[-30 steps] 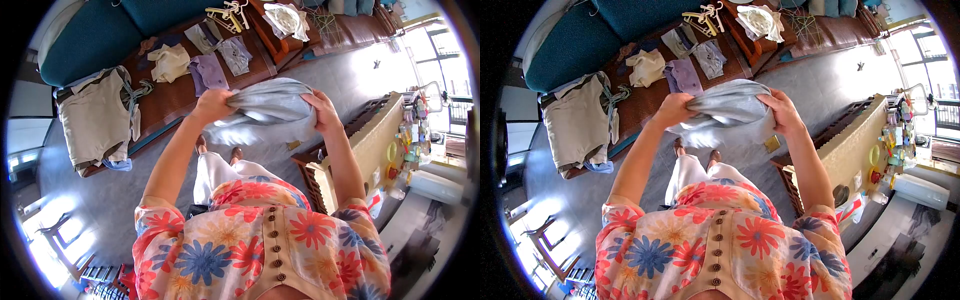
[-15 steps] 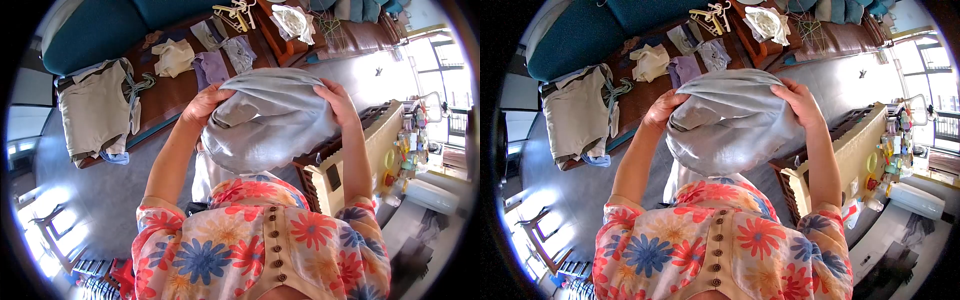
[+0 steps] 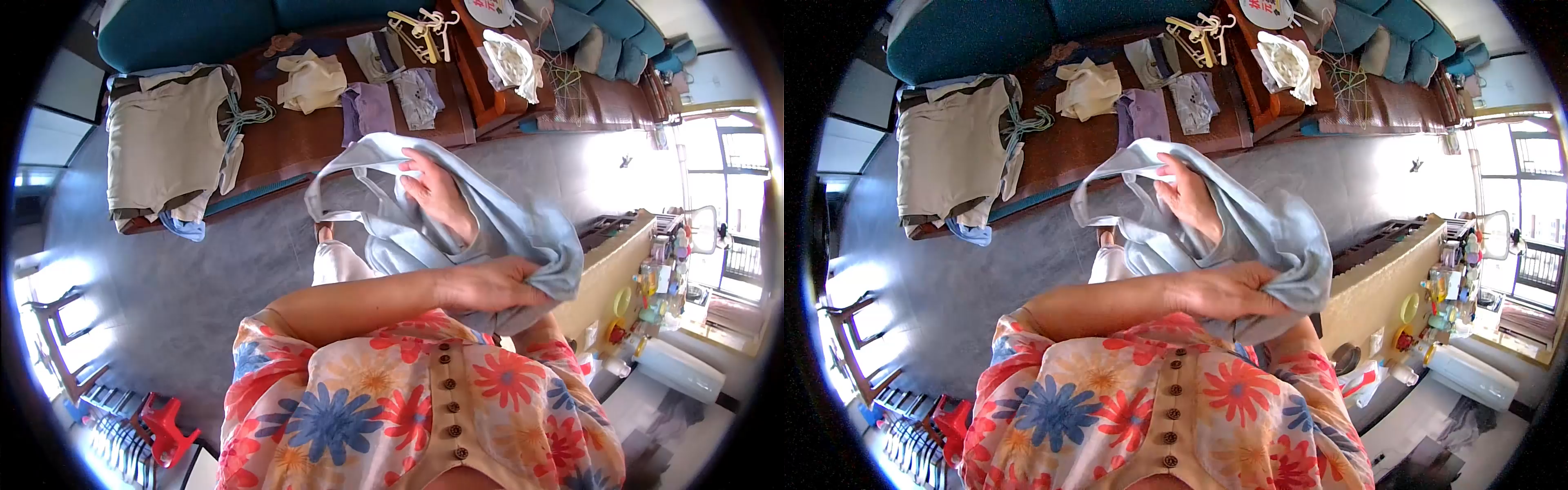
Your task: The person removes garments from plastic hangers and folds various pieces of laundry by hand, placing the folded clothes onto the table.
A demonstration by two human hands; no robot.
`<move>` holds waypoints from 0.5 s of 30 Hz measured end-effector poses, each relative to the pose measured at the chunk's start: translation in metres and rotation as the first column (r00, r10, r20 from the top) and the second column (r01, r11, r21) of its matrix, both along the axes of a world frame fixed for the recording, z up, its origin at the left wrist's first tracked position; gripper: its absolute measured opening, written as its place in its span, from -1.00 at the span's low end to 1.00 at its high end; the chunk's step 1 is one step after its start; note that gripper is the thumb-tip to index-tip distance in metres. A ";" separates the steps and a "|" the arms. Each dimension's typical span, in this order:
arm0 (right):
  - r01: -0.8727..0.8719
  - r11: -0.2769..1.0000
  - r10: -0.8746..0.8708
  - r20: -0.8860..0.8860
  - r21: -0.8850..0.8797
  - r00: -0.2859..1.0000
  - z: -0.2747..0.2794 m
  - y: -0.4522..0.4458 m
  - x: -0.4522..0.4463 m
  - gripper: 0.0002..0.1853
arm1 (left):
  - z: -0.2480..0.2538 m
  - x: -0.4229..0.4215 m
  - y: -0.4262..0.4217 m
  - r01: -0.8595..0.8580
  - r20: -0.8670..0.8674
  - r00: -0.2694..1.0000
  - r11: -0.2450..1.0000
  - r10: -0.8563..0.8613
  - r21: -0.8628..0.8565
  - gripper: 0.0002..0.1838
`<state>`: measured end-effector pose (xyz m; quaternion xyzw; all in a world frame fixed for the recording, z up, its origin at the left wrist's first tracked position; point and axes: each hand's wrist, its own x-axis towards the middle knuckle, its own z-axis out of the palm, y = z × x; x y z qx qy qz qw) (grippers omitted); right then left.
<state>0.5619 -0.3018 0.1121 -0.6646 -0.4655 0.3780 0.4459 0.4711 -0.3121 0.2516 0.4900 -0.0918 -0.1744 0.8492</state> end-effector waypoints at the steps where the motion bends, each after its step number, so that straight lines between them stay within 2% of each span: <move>1: -0.020 0.999 0.007 0.325 0.035 0.946 -0.008 0.003 0.006 -0.47 | 0.006 -0.001 -0.001 0.033 -0.007 0.999 0.999 -0.033 -0.002 -0.57; 4: -0.038 0.971 0.163 0.533 -0.238 0.830 -0.022 0.006 0.020 -0.41 | 0.019 -0.009 -0.004 0.069 0.077 0.995 0.981 -0.056 -0.181 -0.62; 5: -0.059 0.965 0.196 0.554 -0.255 0.809 -0.028 0.008 0.023 -0.36 | 0.023 -0.011 -0.007 0.099 0.101 0.992 0.968 -0.077 -0.232 -0.63; 7: -0.046 0.868 0.361 0.566 -0.494 0.742 -0.063 -0.005 0.031 -0.16 | 0.029 -0.014 -0.014 0.135 0.177 0.981 0.939 -0.082 -0.316 -0.66; 9: -0.010 0.691 0.455 0.425 -0.723 0.783 -0.101 -0.051 0.048 0.04 | 0.042 -0.019 -0.010 0.182 0.220 0.970 0.916 -0.107 -0.356 -0.66; 10: -0.033 0.484 0.511 0.251 -0.874 0.822 -0.104 -0.072 0.056 0.12 | 0.046 -0.020 -0.010 0.176 0.202 0.975 0.892 -0.097 -0.417 -0.72; 11: -0.045 0.369 0.506 0.160 -0.928 0.848 -0.104 -0.091 0.059 0.10 | 0.049 -0.022 -0.008 0.185 0.216 0.972 0.880 -0.096 -0.439 -0.73; 12: -0.050 0.316 0.471 0.111 -0.948 0.875 -0.101 -0.112 0.061 0.08 | 0.052 -0.025 -0.006 0.195 0.231 0.968 0.866 -0.095 -0.460 -0.73; 14: -0.025 0.370 0.326 0.104 -0.929 0.939 -0.091 -0.149 0.057 0.03 | 0.051 -0.026 -0.008 0.189 0.251 0.966 0.848 -0.069 -0.495 -0.74; 15: -0.002 0.438 0.219 0.104 -0.899 0.970 -0.086 -0.164 0.048 0.01 | 0.048 -0.024 -0.011 0.198 0.226 0.968 0.880 -0.107 -0.431 -0.67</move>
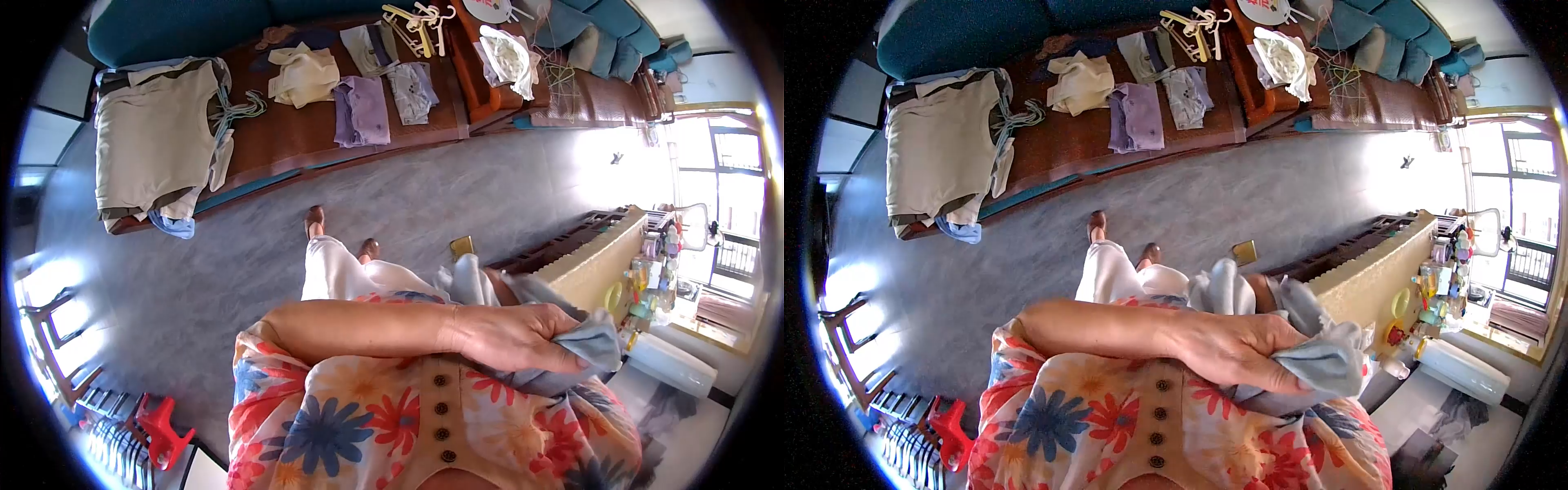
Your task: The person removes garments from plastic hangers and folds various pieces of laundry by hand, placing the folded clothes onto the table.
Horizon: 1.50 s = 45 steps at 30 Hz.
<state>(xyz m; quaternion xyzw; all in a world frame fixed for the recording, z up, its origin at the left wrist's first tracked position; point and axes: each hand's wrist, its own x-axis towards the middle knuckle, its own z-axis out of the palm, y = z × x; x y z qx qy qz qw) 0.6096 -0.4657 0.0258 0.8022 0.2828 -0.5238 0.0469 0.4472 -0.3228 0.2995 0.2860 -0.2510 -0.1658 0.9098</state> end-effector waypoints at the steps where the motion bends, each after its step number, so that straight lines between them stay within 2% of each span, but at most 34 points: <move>1: 0.110 0.989 -0.108 -0.027 0.096 0.994 0.008 -0.006 -0.013 -0.01 | -0.004 0.002 -0.003 0.019 -0.020 1.000 0.997 -0.017 0.077 -0.61; 2: 0.224 0.956 -0.214 -0.075 0.189 0.974 0.017 -0.011 -0.028 -0.03 | -0.006 0.005 -0.005 0.040 -0.042 0.999 0.987 -0.034 0.154 -0.54; 5: 0.469 0.799 -0.409 -0.232 0.377 0.883 0.038 -0.010 -0.069 -0.10 | -0.009 0.014 -0.021 0.083 -0.041 0.996 0.991 -0.079 0.107 -0.48; 8: 0.568 0.688 -0.471 -0.317 0.453 0.823 0.046 0.001 -0.089 -0.16 | -0.003 0.026 -0.024 0.093 -0.055 0.995 0.984 -0.085 0.151 -0.49; 11: 0.613 0.648 -0.492 -0.366 0.452 0.790 0.054 -0.004 -0.095 -0.22 | -0.001 0.031 -0.033 0.153 -0.091 0.986 0.980 -0.142 0.127 -0.52; 13: 0.615 0.669 -0.490 -0.375 0.418 0.787 0.065 -0.021 -0.091 -0.26 | -0.003 0.034 -0.037 0.164 -0.113 0.982 0.977 -0.149 0.136 -0.54; 15: 0.582 0.741 -0.470 -0.360 0.336 0.806 0.080 -0.048 -0.077 -0.31 | -0.009 0.036 -0.042 0.180 -0.151 0.976 0.973 -0.159 0.141 -0.57; 18: 0.421 0.895 -0.370 -0.285 0.145 0.884 0.104 -0.087 -0.045 -0.37 | -0.020 0.044 -0.041 0.071 -0.203 0.979 0.982 -0.034 0.176 -0.58; 19: 0.369 0.923 -0.333 -0.257 0.106 0.907 0.110 -0.094 -0.034 -0.39 | -0.025 0.050 -0.036 0.104 -0.246 0.967 0.985 -0.067 0.140 -0.69; 20: 0.351 0.931 -0.322 -0.222 0.104 0.920 0.112 -0.094 -0.024 -0.41 | -0.036 0.059 -0.034 0.038 -0.276 0.960 0.954 0.048 0.298 -0.71; 21: 0.370 0.917 -0.338 -0.198 0.150 0.920 0.114 -0.089 -0.018 -0.42 | -0.060 0.071 -0.039 0.008 -0.379 0.916 0.942 0.128 0.336 -0.73; 22: 0.466 0.841 -0.422 -0.206 0.273 0.883 0.113 -0.078 -0.017 -0.44 | -0.068 0.079 -0.026 -0.008 -0.461 0.867 0.931 0.188 0.364 -0.74; 23: 0.563 0.718 -0.500 -0.260 0.409 0.826 0.112 -0.057 -0.019 -0.46 | -0.074 0.081 -0.006 -0.072 -0.410 0.843 0.828 0.348 0.556 -0.72; 25: 0.701 0.415 -0.552 -0.452 0.580 0.701 0.098 -0.016 -0.030 -0.50 | -0.136 0.098 0.014 -0.071 -0.430 0.724 0.678 0.539 0.731 -0.69; 26: 0.761 0.263 -0.528 -0.572 0.592 0.628 0.086 0.001 -0.036 -0.52 | -0.178 0.097 0.035 -0.300 -0.051 0.809 0.486 0.586 0.821 -0.67; 27: 0.828 0.119 -0.480 -0.698 0.548 0.531 0.074 0.014 -0.040 -0.53 | -0.208 0.094 0.059 -0.169 -0.323 0.635 0.534 0.702 0.828 -0.66; 28: 0.907 0.070 -0.480 -0.783 0.415 0.395 0.060 0.022 -0.037 -0.55 | -0.202 0.078 0.090 -0.084 -0.330 0.539 0.439 0.775 0.894 -0.64; 29: 1.000 0.029 -0.670 -0.742 -0.004 0.016 0.043 0.025 -0.025 -0.62 | -0.221 0.059 0.116 -0.222 -0.415 0.443 0.545 0.795 0.808 -0.62; 30: 0.986 0.167 -0.546 -0.830 0.028 0.116 0.071 0.019 -0.016 -0.62 | -0.227 0.037 0.141 -0.199 -0.280 0.341 0.360 0.897 0.911 -0.54; 31: 0.955 0.284 -0.394 -0.898 0.084 0.197 0.099 0.013 -0.006 -0.58 | -0.251 0.017 0.166 -0.245 -0.425 0.154 0.451 0.892 0.858 -0.54; 32: 0.954 0.131 -0.574 -0.764 0.268 0.294 0.098 -0.006 0.011 -0.60 | -0.261 -0.005 0.186 -0.283 -0.440 -0.029 0.415 0.897 0.865 -0.51; 33: 0.964 -0.050 -0.561 -0.806 0.262 0.190 0.121 -0.021 0.030 -0.59 | -0.266 -0.031 0.207 -0.417 -0.551 -0.094 0.470 0.829 0.778 -0.47; 34: 0.919 -0.206 -0.430 -0.875 0.337 0.224 0.106 -0.061 0.067 -0.56 | -0.276 -0.055 0.229 -0.465 -0.574 -0.164 0.450 0.802 0.762 -0.56; 35: 0.920 -0.371 -0.206 -0.977 0.128 0.053 0.120 -0.085 0.088 -0.57 | -0.264 -0.071 0.235 -0.577 -0.596 -0.193 0.402 0.779 0.711 -0.66; 36: 0.876 -0.460 -0.153 -0.985 0.146 0.084 0.115 -0.103 0.112 -0.59 | -0.239 -0.081 0.233 -0.563 -0.579 -0.185 0.397 0.794 0.724 -0.77; 37: 0.881 -0.440 -0.073 -0.985 0.173 0.157 0.122 -0.106 0.120 -0.53 | -0.235 -0.083 0.233 -0.594 -0.577 -0.158 0.389 0.801 0.704 -0.78; 40: 0.875 -0.258 -0.417 -0.864 0.411 0.283 0.145 -0.085 0.121 -0.46 | -0.218 -0.071 0.228 -0.708 -0.614 -0.080 0.389 0.786 0.589 -0.80; 41: 0.863 -0.093 -0.659 -0.680 0.497 0.321 0.152 -0.075 0.116 -0.46 | -0.209 -0.061 0.223 -0.747 -0.629 -0.050 0.389 0.776 0.539 -0.81; 42: 0.783 0.101 -0.779 -0.440 0.614 0.446 0.141 -0.074 0.121 -0.48 | -0.195 -0.051 0.216 -0.758 -0.643 0.014 0.427 0.766 0.493 -0.81; 43: 0.679 0.314 -0.826 -0.162 0.664 0.540 0.120 -0.074 0.127 -0.50 | -0.180 -0.041 0.205 -0.767 -0.654 0.075 0.462 0.753 0.445 -0.81; 44: 0.557 0.526 -0.791 0.128 0.643 0.599 0.108 -0.071 0.132 -0.52 | -0.163 -0.031 0.193 -0.774 -0.662 0.130 0.493 0.738 0.398 -0.81; 45: 0.333 0.498 -0.682 0.125 0.800 0.720 0.106 -0.056 0.117 -0.56 | -0.145 -0.021 0.179 -0.748 -0.636 0.210 0.541 0.743 0.385 -0.80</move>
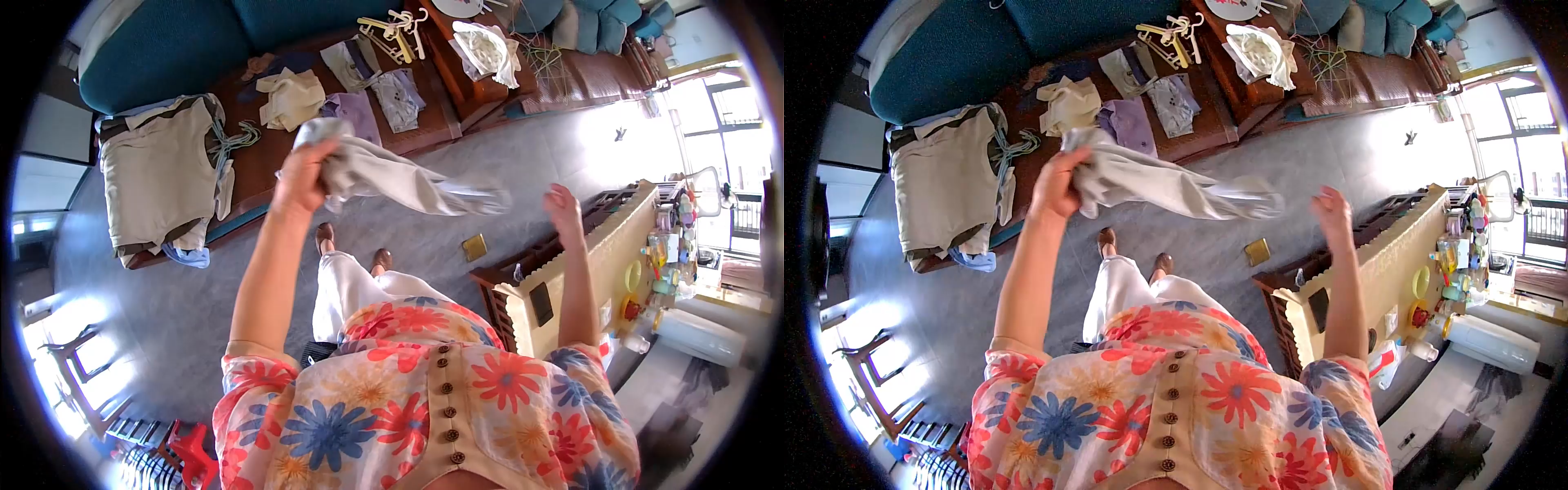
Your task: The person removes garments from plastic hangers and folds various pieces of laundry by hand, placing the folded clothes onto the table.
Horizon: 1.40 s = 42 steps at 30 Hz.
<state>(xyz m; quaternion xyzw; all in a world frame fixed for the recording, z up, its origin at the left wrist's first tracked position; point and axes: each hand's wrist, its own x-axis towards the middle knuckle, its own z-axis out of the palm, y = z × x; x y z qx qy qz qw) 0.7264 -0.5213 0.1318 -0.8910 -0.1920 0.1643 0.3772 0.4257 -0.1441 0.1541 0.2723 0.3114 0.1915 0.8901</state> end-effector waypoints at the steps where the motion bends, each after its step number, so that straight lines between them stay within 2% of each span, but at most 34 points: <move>1: -0.106 0.994 0.108 -0.097 0.022 0.989 0.031 0.043 -0.040 -0.58 | 0.017 0.010 -0.016 0.081 0.031 0.996 0.996 -0.082 0.027 -0.80; 2: -0.128 0.973 0.191 -0.371 0.190 0.909 0.051 0.079 -0.080 -0.58 | 0.031 0.021 -0.033 0.134 -0.005 0.991 0.990 -0.134 0.033 -0.79; 3: -0.274 0.922 0.374 -0.446 0.274 0.813 0.060 0.108 -0.116 -0.61 | 0.041 0.034 -0.049 0.188 -0.039 0.982 0.981 -0.187 0.038 -0.78; 5: -0.406 0.779 0.596 -0.364 0.478 0.716 0.052 0.143 -0.162 -0.67 | 0.035 0.056 -0.080 0.179 0.054 0.982 0.982 -0.182 0.055 -0.76; 8: -0.407 0.868 0.463 -0.169 0.285 0.870 0.076 0.172 -0.171 -0.71 | 0.052 0.059 -0.086 0.292 0.166 0.937 0.950 -0.308 0.114 -0.78; 11: -0.153 0.804 0.414 -0.356 0.575 0.837 0.065 0.171 -0.163 -0.71 | 0.058 0.056 -0.075 0.279 0.254 0.911 0.938 -0.326 0.204 -0.75; 12: -0.032 0.754 0.413 -0.437 0.656 0.799 0.063 0.172 -0.160 -0.70 | 0.058 0.054 -0.067 0.280 0.185 0.919 0.907 -0.347 0.314 -0.75; 13: 0.014 0.747 0.393 -0.458 0.665 0.797 0.066 0.172 -0.156 -0.71 | 0.060 0.050 -0.058 0.263 0.142 0.929 0.880 -0.341 0.396 -0.76; 15: 0.103 0.727 0.357 -0.502 0.679 0.788 0.076 0.171 -0.149 -0.72 | 0.064 0.041 -0.044 0.224 0.059 0.961 0.889 -0.268 0.399 -0.78; 17: -0.069 0.777 0.353 -0.342 0.626 0.871 0.080 0.168 -0.143 -0.75 | 0.056 0.036 -0.032 0.210 0.021 0.971 0.888 -0.239 0.410 -0.77; 19: -0.246 0.830 0.359 -0.143 0.500 0.922 0.086 0.165 -0.135 -0.75 | 0.056 0.032 -0.027 0.258 -0.074 0.965 0.848 -0.253 0.464 -0.79; 23: -0.369 0.872 0.361 0.086 0.321 0.928 0.099 0.166 -0.117 -0.76 | 0.055 0.031 -0.024 0.199 0.017 0.976 0.915 -0.218 0.350 -0.80; 25: -0.344 0.887 0.356 0.017 0.310 0.934 0.111 0.166 -0.114 -0.75 | 0.058 0.035 -0.025 0.200 0.015 0.975 0.912 -0.219 0.358 -0.79; 27: -0.297 0.900 0.339 -0.082 0.320 0.937 0.119 0.165 -0.110 -0.75 | 0.063 0.035 -0.026 0.197 -0.027 0.978 0.870 -0.208 0.452 -0.79; 31: -0.407 0.858 0.393 0.112 0.314 0.913 0.122 0.168 -0.102 -0.73 | 0.070 0.034 -0.024 0.235 -0.077 0.968 0.754 -0.239 0.613 -0.77; 33: -0.429 0.861 0.423 0.082 0.273 0.902 0.127 0.166 -0.102 -0.71 | 0.074 0.029 -0.021 0.248 -0.097 0.963 0.690 -0.250 0.680 -0.77; 34: -0.449 0.852 0.448 0.070 0.270 0.891 0.128 0.166 -0.102 -0.71 | 0.068 0.030 -0.014 0.260 -0.162 0.963 0.596 -0.214 0.760 -0.69; 36: -0.493 0.829 0.500 0.047 0.264 0.865 0.131 0.167 -0.105 -0.71 | 0.077 0.037 -0.020 0.162 -0.138 0.983 0.227 -0.120 0.960 -0.60; 37: -0.518 0.815 0.528 0.036 0.261 0.848 0.133 0.169 -0.108 -0.71 | 0.083 0.043 -0.026 0.112 -0.110 0.991 0.020 -0.077 0.994 -0.54; 38: -0.545 0.798 0.558 0.025 0.257 0.830 0.134 0.171 -0.111 -0.71 | 0.082 0.052 -0.029 0.103 -0.109 0.960 -0.035 -0.258 0.994 -0.42; 39: -0.562 0.791 0.570 0.041 0.242 0.820 0.135 0.172 -0.111 -0.72 | 0.083 0.061 -0.036 0.104 -0.121 0.939 -0.070 -0.321 0.992 -0.48; 41: -0.595 0.776 0.593 0.077 0.210 0.801 0.137 0.174 -0.110 -0.73 | 0.059 0.078 -0.038 0.396 -0.420 0.833 -0.141 -0.360 0.907 -0.52; 42: -0.591 0.780 0.589 0.079 0.206 0.804 0.137 0.174 -0.108 -0.75 | 0.059 0.077 -0.037 0.436 -0.454 0.825 -0.133 -0.336 0.890 -0.57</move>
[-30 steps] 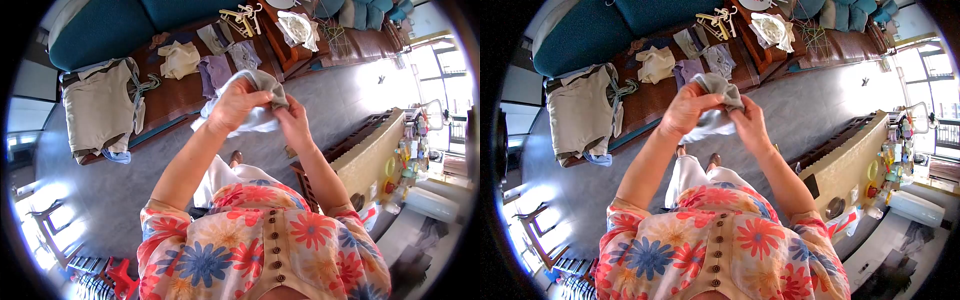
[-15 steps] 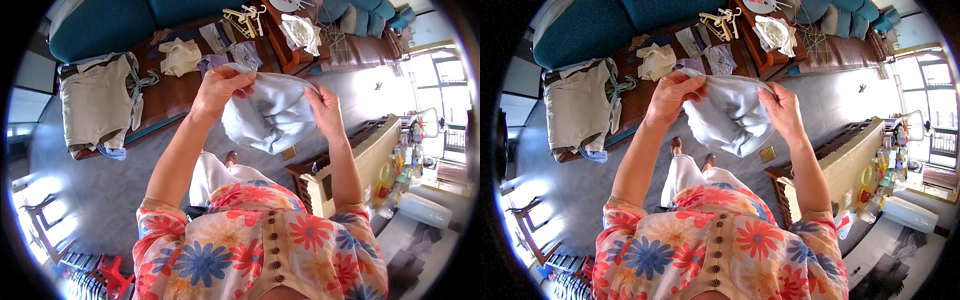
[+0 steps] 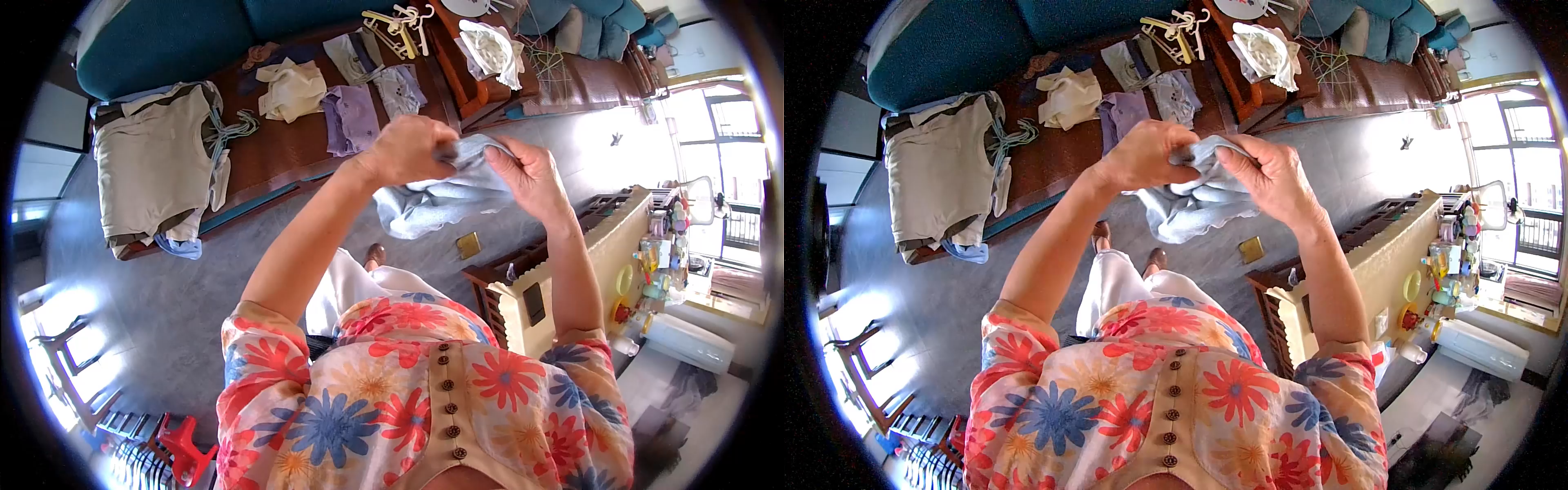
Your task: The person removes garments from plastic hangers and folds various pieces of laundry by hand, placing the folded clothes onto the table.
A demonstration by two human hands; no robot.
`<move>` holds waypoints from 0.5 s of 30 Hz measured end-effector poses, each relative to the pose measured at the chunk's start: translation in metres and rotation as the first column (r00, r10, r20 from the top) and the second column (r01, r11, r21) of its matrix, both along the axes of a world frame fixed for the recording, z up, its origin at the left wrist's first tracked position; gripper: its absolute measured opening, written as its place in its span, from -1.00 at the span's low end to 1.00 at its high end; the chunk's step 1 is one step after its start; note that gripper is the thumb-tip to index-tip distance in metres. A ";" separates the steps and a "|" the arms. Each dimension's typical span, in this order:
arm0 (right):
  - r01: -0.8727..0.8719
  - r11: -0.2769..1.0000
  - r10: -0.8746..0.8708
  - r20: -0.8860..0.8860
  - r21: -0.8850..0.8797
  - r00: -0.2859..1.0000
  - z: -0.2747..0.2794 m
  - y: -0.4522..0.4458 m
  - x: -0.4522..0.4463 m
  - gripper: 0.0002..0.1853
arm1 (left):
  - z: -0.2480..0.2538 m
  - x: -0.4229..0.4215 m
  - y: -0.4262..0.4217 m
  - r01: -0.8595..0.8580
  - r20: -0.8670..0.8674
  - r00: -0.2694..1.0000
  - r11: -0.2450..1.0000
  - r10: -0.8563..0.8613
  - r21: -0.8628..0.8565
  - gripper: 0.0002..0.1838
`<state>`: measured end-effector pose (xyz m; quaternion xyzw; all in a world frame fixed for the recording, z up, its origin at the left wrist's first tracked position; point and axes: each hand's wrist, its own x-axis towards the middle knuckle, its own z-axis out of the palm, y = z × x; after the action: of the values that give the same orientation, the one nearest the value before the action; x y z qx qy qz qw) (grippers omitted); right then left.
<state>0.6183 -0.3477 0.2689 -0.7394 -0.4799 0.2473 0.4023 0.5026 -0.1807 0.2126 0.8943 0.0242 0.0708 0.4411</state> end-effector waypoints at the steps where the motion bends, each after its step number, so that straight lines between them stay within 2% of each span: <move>1: 0.010 1.000 -0.010 0.004 -0.001 1.000 0.000 -0.002 0.004 -0.76 | 0.000 -0.002 0.003 -0.023 -0.040 0.999 1.000 0.023 0.006 -0.63; 2: 0.025 1.000 -0.025 0.005 -0.002 1.000 0.000 -0.005 0.008 -0.77 | -0.001 -0.005 0.006 -0.041 -0.082 0.996 0.999 0.042 0.014 -0.68; 5: -0.008 0.999 0.009 0.025 -0.050 1.000 -0.007 -0.013 0.023 -0.78 | -0.018 -0.016 0.009 -0.221 -0.109 0.965 0.962 0.240 0.161 -0.78; 8: -0.001 0.986 0.006 0.028 -0.169 1.000 -0.007 -0.017 0.026 -0.76 | -0.060 -0.019 0.019 -0.367 -0.028 0.919 0.882 0.393 0.297 -0.80; 9: -0.001 0.976 0.007 0.027 -0.218 1.000 -0.006 -0.017 0.027 -0.76 | -0.067 -0.019 0.020 -0.371 -0.062 0.916 0.897 0.395 0.240 -0.81; 11: 0.030 0.981 -0.033 -0.012 -0.192 0.999 -0.008 -0.015 0.027 -0.73 | -0.080 -0.018 0.021 -0.382 -0.130 0.909 0.916 0.396 0.122 -0.82; 12: 0.045 0.982 -0.052 -0.033 -0.181 0.998 -0.010 -0.015 0.027 -0.71 | -0.079 -0.019 0.019 -0.380 -0.131 0.919 0.923 0.371 -0.052 -0.86; 13: 0.027 0.976 -0.035 -0.031 -0.214 0.999 -0.008 -0.015 0.028 -0.70 | -0.082 -0.018 0.021 -0.408 -0.190 0.912 0.863 0.365 -0.298 -0.86; 14: 0.008 0.969 -0.016 -0.029 -0.245 0.999 -0.005 -0.015 0.030 -0.69 | -0.086 -0.016 0.025 -0.423 -0.246 0.906 0.741 0.345 -0.521 -0.87; 15: -0.010 0.961 0.002 -0.027 -0.275 1.000 -0.003 -0.015 0.031 -0.69 | -0.081 -0.015 0.025 -0.426 -0.295 0.903 0.567 0.312 -0.705 -0.87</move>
<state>0.6494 -0.3628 0.2654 -0.7832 -0.4377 0.3228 0.3012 0.4877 -0.1557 0.1321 0.6055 0.2679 0.0833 0.7447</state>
